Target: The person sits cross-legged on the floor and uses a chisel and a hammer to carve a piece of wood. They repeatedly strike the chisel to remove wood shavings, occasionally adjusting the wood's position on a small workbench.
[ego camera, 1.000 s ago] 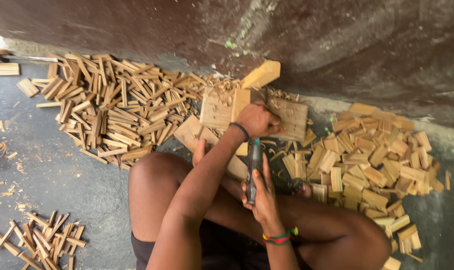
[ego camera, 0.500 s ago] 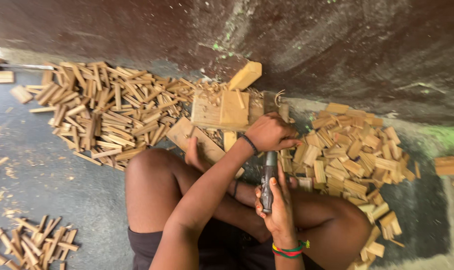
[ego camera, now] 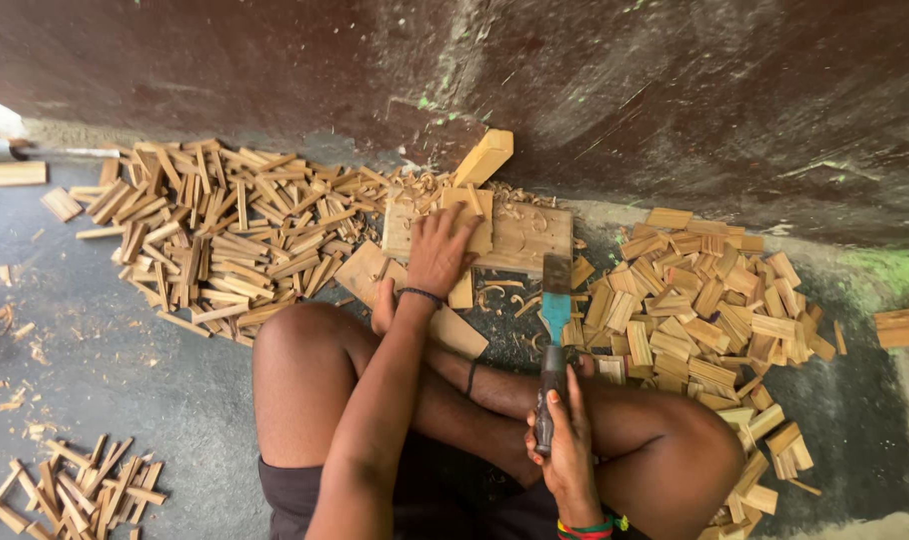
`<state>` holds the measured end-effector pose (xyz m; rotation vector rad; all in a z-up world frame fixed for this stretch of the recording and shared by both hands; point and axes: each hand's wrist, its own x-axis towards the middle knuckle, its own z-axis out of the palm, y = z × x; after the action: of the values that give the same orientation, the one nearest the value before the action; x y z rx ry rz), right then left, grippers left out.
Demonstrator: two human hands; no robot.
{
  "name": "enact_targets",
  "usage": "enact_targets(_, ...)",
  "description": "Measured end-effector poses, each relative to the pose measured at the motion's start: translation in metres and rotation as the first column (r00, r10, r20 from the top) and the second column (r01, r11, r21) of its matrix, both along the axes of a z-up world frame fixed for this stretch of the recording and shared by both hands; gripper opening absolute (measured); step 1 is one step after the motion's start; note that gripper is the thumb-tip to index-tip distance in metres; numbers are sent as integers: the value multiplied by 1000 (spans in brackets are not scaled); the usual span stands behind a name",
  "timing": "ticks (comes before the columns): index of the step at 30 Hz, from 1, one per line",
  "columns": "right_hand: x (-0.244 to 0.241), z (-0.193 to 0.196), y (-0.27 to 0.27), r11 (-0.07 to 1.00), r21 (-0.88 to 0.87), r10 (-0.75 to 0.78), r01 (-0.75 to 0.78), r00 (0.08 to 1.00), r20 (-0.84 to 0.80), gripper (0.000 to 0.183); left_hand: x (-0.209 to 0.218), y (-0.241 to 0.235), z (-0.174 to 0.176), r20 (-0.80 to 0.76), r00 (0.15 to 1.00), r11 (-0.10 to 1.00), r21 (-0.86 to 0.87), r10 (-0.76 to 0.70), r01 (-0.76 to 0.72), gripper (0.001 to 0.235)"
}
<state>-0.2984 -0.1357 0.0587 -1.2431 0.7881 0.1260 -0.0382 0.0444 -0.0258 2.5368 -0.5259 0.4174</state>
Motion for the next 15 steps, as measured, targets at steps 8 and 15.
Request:
enact_targets(8, -17, -3, -19, 998, 8, -66, 65, 997, 37, 69, 4, 5, -6, -20, 996, 993, -74, 91, -92, 84)
enact_targets(15, -59, 5, -12, 997, 43, -64, 58, 988, 138, 74, -63, 38, 35, -57, 993, 938, -325, 104, -117, 81)
